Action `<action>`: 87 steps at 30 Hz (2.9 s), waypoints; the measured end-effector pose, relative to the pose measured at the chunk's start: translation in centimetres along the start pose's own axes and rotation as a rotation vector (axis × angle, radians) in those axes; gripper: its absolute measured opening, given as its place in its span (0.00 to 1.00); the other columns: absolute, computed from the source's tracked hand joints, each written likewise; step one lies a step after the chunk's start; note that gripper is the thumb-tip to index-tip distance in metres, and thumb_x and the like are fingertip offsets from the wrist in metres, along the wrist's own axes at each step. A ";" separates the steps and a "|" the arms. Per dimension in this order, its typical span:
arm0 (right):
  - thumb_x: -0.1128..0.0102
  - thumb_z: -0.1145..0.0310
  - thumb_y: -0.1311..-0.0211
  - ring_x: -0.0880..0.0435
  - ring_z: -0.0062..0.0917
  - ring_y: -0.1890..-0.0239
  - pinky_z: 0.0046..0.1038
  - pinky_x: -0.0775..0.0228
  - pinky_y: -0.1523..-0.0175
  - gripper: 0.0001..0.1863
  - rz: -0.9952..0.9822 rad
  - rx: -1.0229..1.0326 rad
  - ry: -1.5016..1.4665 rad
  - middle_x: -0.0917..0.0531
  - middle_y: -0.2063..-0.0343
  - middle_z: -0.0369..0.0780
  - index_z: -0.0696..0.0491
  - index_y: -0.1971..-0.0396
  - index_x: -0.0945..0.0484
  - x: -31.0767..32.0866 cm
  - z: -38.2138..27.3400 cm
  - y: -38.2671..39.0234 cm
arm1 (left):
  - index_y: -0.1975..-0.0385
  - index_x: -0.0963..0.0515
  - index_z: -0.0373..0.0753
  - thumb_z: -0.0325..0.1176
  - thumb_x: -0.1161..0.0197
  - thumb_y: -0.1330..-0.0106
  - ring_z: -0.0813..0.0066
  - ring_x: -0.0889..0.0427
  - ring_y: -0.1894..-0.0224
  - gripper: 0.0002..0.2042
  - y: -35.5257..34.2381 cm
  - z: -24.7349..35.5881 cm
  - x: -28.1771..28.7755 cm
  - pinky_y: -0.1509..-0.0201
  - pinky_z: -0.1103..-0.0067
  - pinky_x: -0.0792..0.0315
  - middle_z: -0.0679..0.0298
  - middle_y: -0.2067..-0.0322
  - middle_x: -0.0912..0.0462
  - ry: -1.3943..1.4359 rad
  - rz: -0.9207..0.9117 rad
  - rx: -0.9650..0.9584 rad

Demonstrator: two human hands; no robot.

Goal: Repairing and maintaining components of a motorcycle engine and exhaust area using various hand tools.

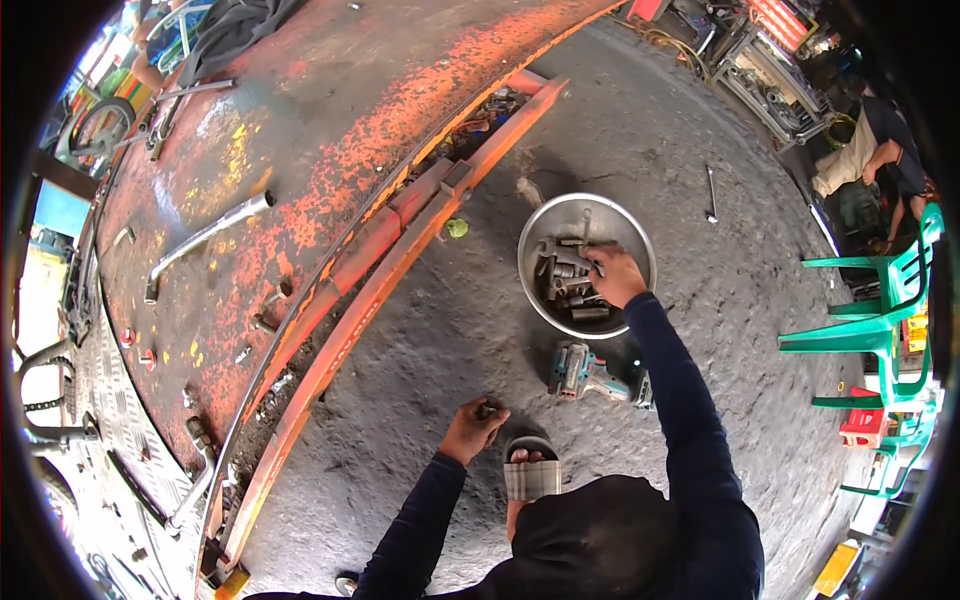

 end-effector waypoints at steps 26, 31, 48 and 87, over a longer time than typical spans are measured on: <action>0.37 0.72 0.43 0.23 0.44 0.48 0.40 0.32 0.41 0.18 0.510 -0.167 -0.042 0.21 0.51 0.47 0.50 0.51 0.21 3.9 2.5 1.2 | 0.62 0.21 0.37 0.33 0.34 0.34 0.88 0.31 0.82 0.07 0.9 -1.3 0.8 0.82 0.85 0.39 0.72 0.79 0.25 0.178 0.157 -0.019; 0.41 0.74 0.44 0.22 0.40 0.47 0.41 0.32 0.41 0.20 0.184 0.011 0.023 0.15 0.59 0.42 0.51 0.50 0.23 -0.5 1.9 3.4 | 0.62 0.21 0.36 0.32 0.33 0.34 0.87 0.32 0.82 0.07 0.4 -1.2 0.1 0.81 0.85 0.39 0.72 0.79 0.25 0.131 0.132 0.017; 0.37 0.67 0.44 0.14 0.42 0.69 0.43 0.24 0.61 0.06 0.100 -0.291 0.293 0.16 0.77 0.44 0.53 0.72 0.15 9.1 -5.4 9.7 | 0.46 0.29 0.31 0.31 0.40 0.32 0.68 0.15 0.66 0.17 0.2 2.3 -7.1 0.63 0.75 0.20 0.55 0.63 0.16 0.582 -0.082 0.020; 0.35 0.75 0.44 0.17 0.18 0.61 0.23 0.25 0.54 0.14 -0.485 0.261 -1.011 0.14 0.62 0.37 0.60 0.56 0.20 19.5 -68.7 27.4 | 0.53 0.22 0.37 0.34 0.33 0.40 0.49 0.20 0.56 0.16 62.5 16.1 37.1 0.56 0.63 0.24 0.50 0.56 0.19 -1.295 0.754 -0.565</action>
Point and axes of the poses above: each hand's wrist, its own y-axis away from the middle knuckle, its own x-axis out of the back of the hand, z = x × y, the point moved 8 cm from there along -y, towards the middle knuckle
